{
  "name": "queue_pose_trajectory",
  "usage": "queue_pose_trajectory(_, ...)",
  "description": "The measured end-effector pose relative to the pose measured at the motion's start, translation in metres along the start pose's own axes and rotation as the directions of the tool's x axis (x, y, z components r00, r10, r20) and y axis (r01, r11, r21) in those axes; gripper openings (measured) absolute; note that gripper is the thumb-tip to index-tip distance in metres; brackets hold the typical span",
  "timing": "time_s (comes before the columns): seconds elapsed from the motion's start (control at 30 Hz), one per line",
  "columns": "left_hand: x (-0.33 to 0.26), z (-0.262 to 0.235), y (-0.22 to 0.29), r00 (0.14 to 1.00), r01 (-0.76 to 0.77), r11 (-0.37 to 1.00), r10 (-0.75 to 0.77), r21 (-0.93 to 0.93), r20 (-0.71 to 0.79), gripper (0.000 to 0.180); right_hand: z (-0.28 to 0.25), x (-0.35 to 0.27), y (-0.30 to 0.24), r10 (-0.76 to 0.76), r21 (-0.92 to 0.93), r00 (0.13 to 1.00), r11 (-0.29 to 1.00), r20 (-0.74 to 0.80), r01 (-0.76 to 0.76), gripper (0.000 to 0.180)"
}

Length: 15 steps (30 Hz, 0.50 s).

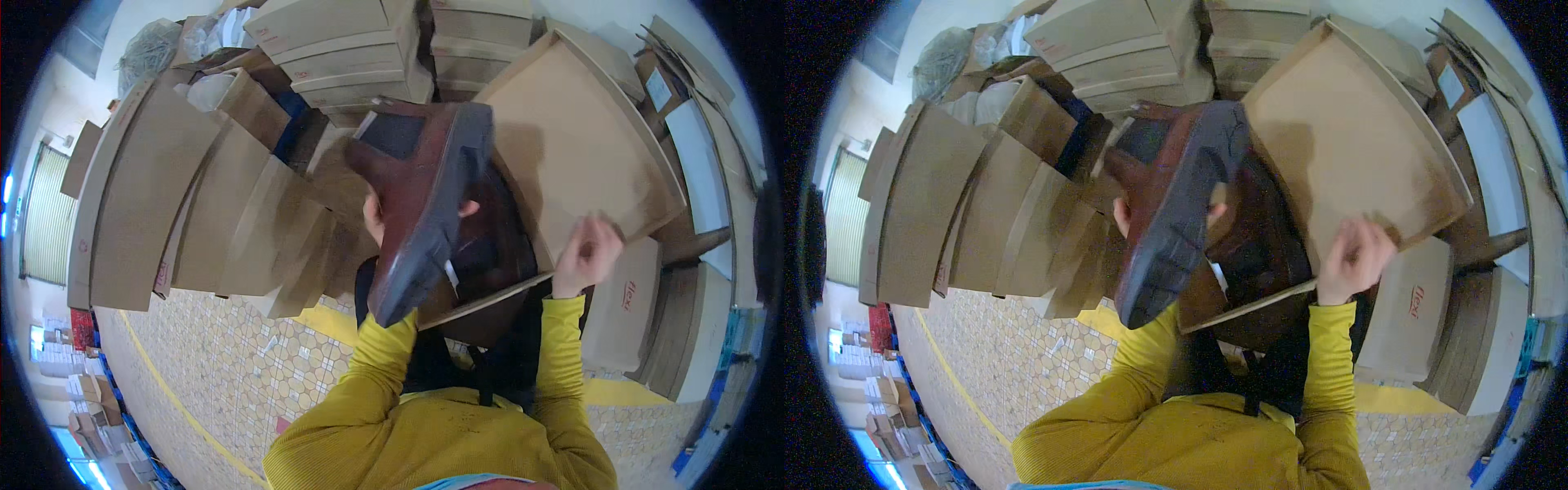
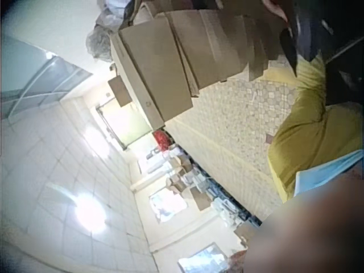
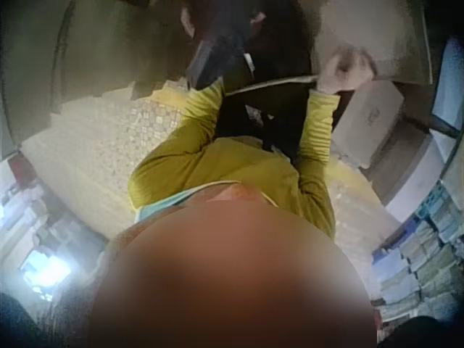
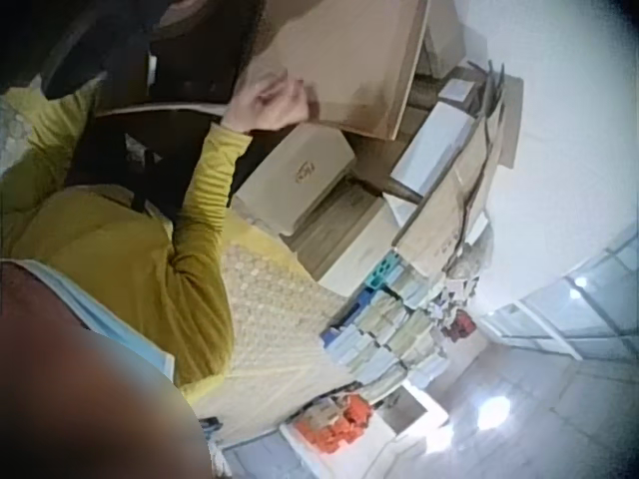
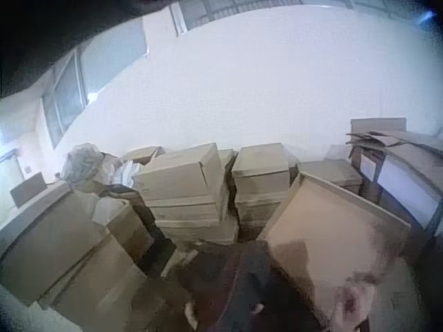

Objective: Inspecting shoes and packing them into boxes in a warehouse setting.

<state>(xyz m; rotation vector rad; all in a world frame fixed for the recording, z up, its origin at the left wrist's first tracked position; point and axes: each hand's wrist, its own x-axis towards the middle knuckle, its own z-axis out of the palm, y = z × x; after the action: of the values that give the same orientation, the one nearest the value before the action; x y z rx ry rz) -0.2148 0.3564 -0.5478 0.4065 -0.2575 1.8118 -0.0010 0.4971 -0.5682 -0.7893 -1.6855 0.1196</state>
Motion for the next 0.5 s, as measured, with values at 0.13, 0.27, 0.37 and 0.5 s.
queue_pose_trajectory(0.13, 0.013, 0.008, 0.044, 0.861, 0.242, 0.332, 0.360, 0.912, -0.360, 0.089, -0.002, 0.007, 0.006, 0.273, 0.114, 0.913, 0.961, -0.302, -0.250, 0.057)
queue_pose_trajectory(0.27, 0.034, -0.001, 0.011, 0.932, 0.228, -0.826, 0.338, 0.516, 0.129, 0.095, -0.010, 0.005, 0.013, 0.315, -0.049, 0.913, 0.940, -0.261, -0.339, 0.066)
queue_pose_trajectory(0.37, 0.036, -0.008, -0.010, 0.913, 0.408, -0.868, 0.382, 0.285, -0.144, 0.095, -0.017, 0.010, 0.013, 0.241, -0.176, 0.939, 0.941, -0.245, -0.287, 0.066)
queue_pose_trajectory(0.5, 0.042, -0.007, -0.026, 0.886, 0.413, -0.909, 0.387, 0.058, -0.255, 0.091, -0.018, 0.009, 0.017, 0.214, -0.149, 0.941, 0.954, -0.263, -0.259, 0.070)
